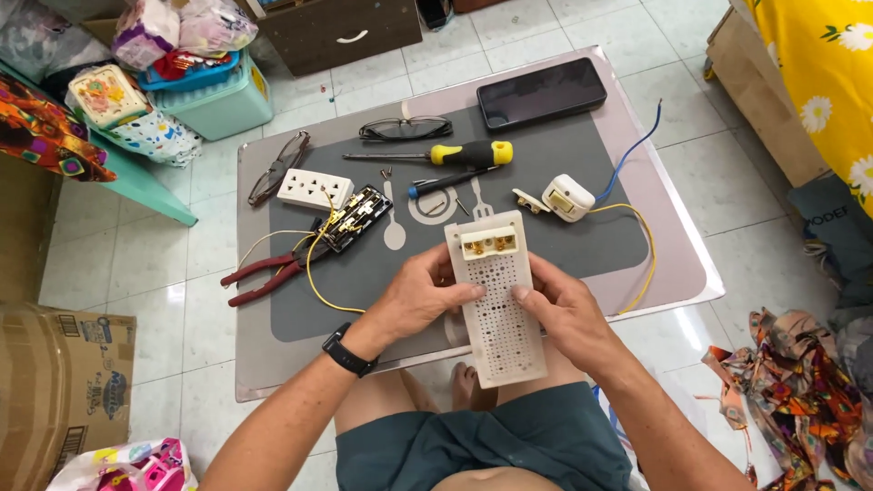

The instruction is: The person uses a screwdriver to tighten screws on a small white electrical component. They then pick up a perforated white board and insert a component into it, securing it with the screwdriver. The person continues to manipulate wires and components on the board.

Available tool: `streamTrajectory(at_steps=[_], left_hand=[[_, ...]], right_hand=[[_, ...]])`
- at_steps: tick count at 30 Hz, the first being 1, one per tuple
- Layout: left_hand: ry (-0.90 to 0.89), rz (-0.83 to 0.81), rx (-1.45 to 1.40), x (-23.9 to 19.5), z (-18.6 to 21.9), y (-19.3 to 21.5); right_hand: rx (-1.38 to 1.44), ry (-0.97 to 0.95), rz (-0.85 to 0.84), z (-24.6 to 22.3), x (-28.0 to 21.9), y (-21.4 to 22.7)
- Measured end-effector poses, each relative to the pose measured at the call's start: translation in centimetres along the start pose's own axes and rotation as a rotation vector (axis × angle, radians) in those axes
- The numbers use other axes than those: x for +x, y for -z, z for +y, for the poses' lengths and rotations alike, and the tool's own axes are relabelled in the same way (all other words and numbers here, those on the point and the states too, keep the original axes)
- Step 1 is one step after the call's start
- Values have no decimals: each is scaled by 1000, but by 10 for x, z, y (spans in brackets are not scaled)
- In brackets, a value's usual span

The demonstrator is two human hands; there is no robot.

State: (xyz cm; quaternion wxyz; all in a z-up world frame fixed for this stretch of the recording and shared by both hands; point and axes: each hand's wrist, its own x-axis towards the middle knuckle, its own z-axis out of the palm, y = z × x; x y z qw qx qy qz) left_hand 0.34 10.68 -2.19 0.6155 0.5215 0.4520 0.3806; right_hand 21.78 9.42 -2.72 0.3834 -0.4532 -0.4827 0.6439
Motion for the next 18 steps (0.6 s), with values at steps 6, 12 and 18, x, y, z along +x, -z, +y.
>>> streamTrajectory(at_steps=[6,12,18], left_hand=[[-33,-100,-211,-5,-6,-3],[-57,-94,-407,-13,-12,1],[-44,72,771,-16,19,42]], right_hand=[[396,-127,66,14,1,3],[547,-117,65,19,-2,18],[16,-190,222,-36,-4,1]])
